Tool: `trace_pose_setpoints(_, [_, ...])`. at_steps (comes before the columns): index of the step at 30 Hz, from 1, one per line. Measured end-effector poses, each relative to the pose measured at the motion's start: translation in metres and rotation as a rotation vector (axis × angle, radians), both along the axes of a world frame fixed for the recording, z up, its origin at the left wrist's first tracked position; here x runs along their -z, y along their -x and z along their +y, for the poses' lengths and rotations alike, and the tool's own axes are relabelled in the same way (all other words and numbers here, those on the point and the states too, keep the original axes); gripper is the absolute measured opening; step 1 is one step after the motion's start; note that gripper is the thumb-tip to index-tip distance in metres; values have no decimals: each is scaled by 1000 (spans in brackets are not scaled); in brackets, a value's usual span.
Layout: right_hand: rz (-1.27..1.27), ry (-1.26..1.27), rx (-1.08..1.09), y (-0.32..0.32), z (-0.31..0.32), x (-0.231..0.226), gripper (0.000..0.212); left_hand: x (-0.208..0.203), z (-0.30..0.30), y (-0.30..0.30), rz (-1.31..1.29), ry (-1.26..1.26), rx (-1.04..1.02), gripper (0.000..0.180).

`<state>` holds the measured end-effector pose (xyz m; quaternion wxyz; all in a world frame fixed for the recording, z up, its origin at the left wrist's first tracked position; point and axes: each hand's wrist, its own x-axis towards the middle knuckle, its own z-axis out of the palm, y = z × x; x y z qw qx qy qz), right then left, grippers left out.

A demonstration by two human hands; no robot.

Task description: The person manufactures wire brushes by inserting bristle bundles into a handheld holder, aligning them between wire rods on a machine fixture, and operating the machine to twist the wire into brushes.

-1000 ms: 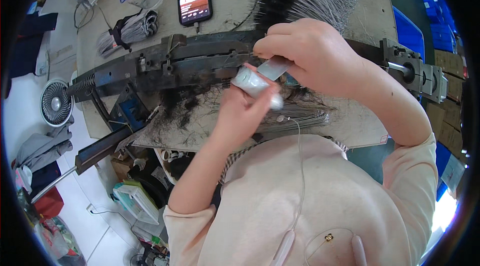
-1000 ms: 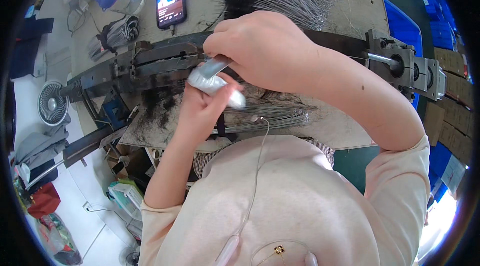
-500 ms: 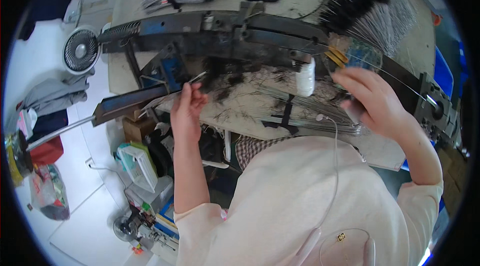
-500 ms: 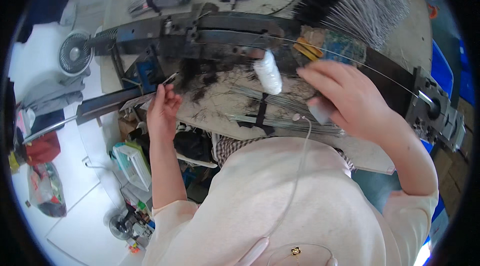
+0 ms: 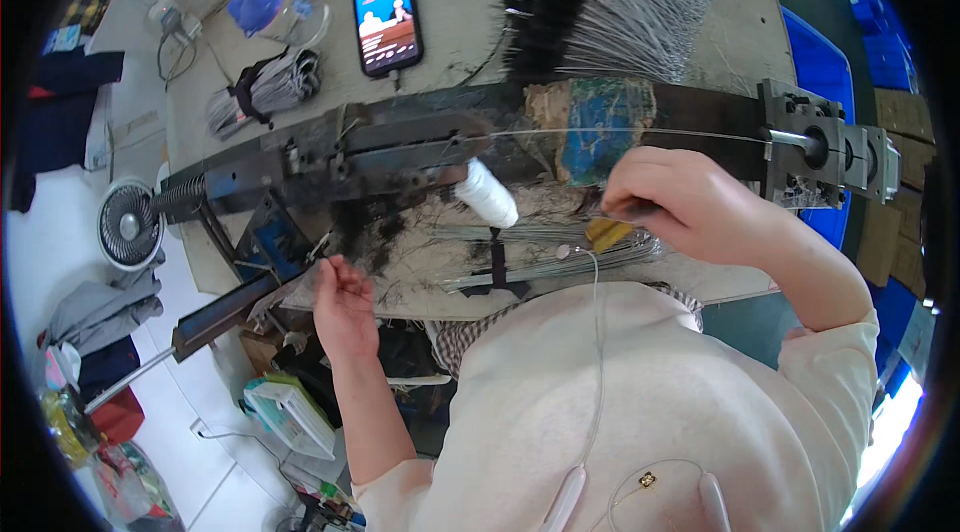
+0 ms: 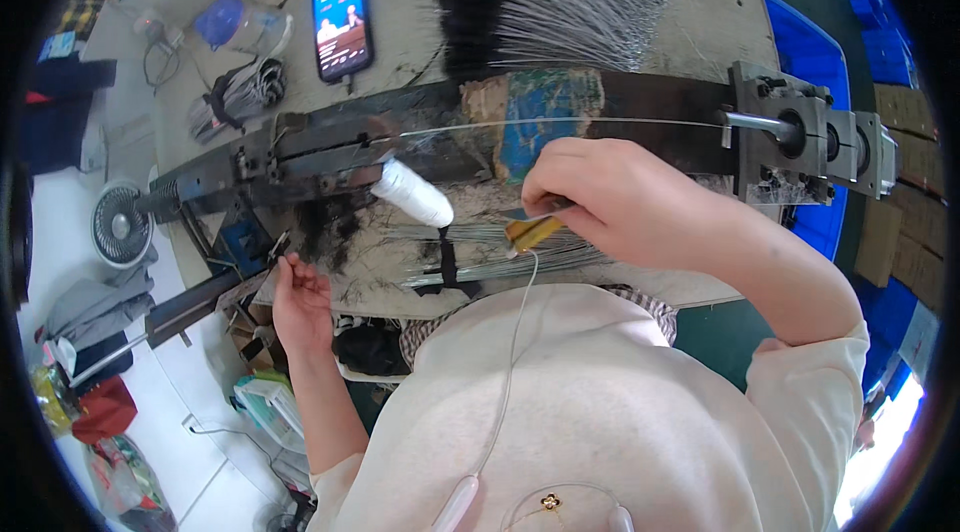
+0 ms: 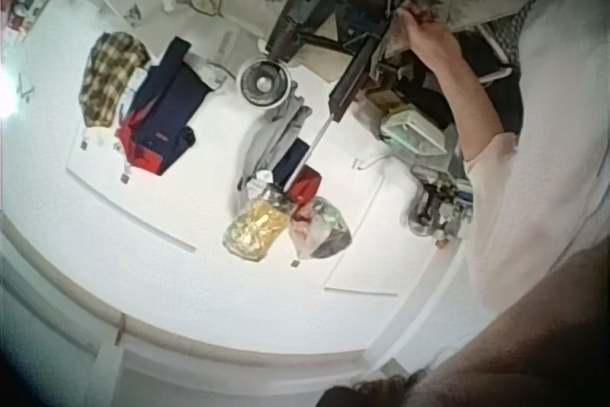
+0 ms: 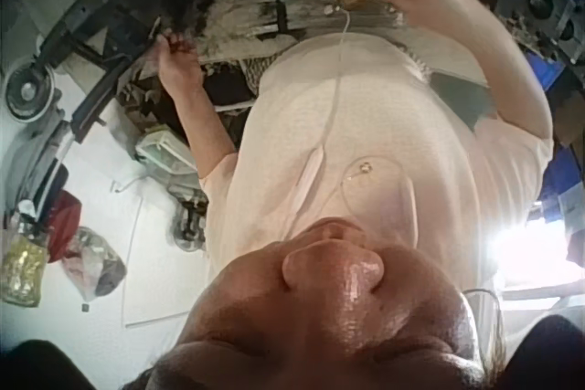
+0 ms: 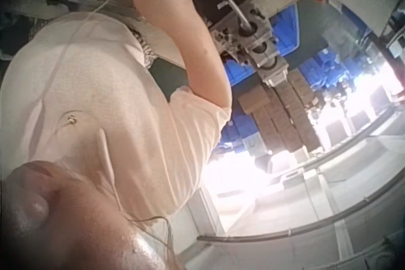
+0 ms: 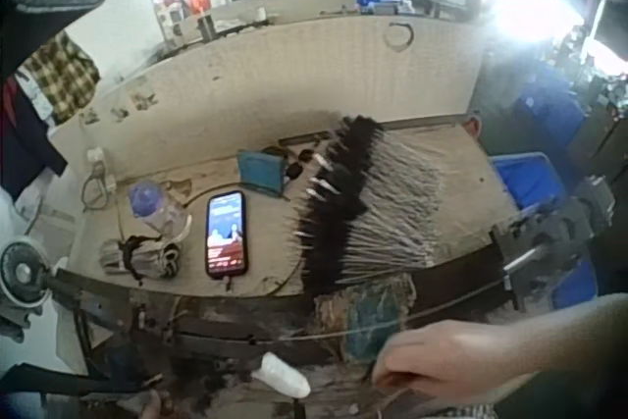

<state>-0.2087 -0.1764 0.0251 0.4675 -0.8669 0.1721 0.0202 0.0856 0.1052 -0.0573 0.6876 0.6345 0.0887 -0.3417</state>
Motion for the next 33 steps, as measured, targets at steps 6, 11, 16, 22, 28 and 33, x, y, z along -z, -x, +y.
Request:
trace_pose_setpoints(6, [-193,-106,405,13,-32,-48,23,-67,-142,99,5,312,1194,20])
trace_pose_setpoints(11, [-293,-358,430,-6,-26,-43,24,-40,-211,162,53,383,1115,23])
trace_pose_setpoints(16, [-294,-47,299,-21,-39,-6,19,-49,-179,147,201,271,700,23])
trace_pose_setpoints(22, [-228,119,185,-41,-29,-14,16,-51,-158,128,279,324,611,30])
trace_pose_setpoints(28, [-185,217,179,-45,-26,-8,15,-65,-168,130,599,596,548,58])
trace_pose_setpoints(33, [-293,344,247,-33,-25,-24,18,-64,-165,122,583,639,526,68])
